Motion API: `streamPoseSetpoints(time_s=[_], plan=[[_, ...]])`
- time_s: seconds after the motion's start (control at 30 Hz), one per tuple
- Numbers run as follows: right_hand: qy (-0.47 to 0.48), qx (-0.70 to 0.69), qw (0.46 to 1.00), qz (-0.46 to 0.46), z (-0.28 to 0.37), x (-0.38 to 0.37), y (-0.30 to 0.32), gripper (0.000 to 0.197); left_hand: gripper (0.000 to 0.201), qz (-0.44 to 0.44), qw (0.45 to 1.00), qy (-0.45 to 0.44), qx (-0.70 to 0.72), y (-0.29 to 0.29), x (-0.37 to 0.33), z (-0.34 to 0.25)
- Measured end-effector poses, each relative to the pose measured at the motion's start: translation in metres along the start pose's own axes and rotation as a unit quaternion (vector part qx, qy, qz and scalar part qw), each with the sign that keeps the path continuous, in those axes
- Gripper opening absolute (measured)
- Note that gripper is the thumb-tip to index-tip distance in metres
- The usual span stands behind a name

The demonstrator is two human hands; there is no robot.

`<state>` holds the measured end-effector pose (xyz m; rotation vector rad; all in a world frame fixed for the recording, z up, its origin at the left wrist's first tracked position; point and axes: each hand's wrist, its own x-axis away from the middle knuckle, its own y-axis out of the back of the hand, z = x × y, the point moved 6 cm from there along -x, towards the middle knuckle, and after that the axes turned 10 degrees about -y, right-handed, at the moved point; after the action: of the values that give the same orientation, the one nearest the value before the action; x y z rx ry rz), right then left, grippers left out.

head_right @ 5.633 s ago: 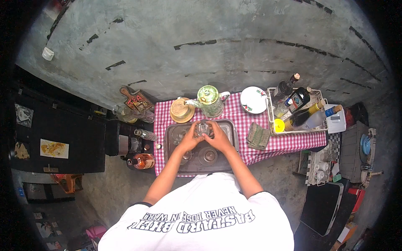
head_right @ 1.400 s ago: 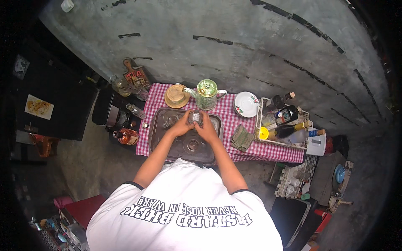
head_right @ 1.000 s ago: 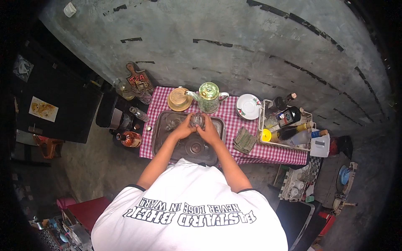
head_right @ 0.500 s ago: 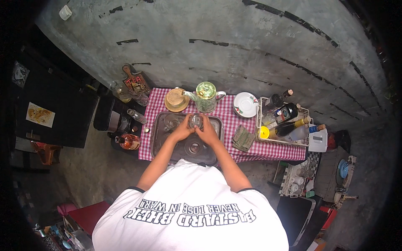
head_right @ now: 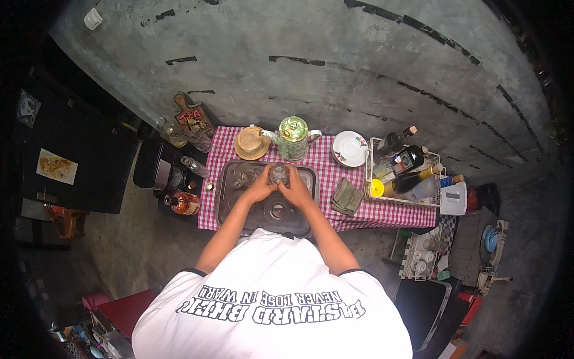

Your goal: Pouring liquid from a bottle into small glasses on a tray and organizing them.

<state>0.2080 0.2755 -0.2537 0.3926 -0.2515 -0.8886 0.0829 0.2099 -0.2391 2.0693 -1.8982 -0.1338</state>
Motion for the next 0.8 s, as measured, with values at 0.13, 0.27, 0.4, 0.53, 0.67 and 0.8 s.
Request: streamPoseSetpoints(time_s=[0.13, 0.27, 0.4, 0.53, 0.67, 0.8], plan=[[0.002, 0.010, 1.000, 0.006, -0.002, -0.003, -0.002, 0.061, 0.077, -0.001, 1.000, 0.013, -0.005, 0.002, -0.001, 0.002], [0.016, 0.018, 1.000, 0.000, 0.006, 0.000, -0.002, 0.062, 0.076, -0.006, 1.000, -0.005, 0.000, -0.001, 0.001, 0.012], [0.004, -0.011, 1.000, 0.011, 0.007, 0.000, 0.000, 0.063, 0.076, -0.033, 0.999, -0.043, 0.007, 0.001, -0.004, 0.015], [-0.006, 0.006, 1.000, 0.016, 0.005, -0.002, -0.001, 0.062, 0.077, -0.044, 0.995, -0.094, -0.011, 0.002, -0.006, 0.016], [0.012, -0.010, 1.000, -0.005, 0.010, 0.004, 0.000, 0.062, 0.075, -0.025, 0.998, -0.052, -0.016, -0.001, -0.001, 0.012], [-0.011, -0.003, 1.000, 0.011, 0.012, 0.000, 0.001, 0.062, 0.076, -0.030, 0.999, -0.040, 0.002, 0.002, -0.001, 0.007]])
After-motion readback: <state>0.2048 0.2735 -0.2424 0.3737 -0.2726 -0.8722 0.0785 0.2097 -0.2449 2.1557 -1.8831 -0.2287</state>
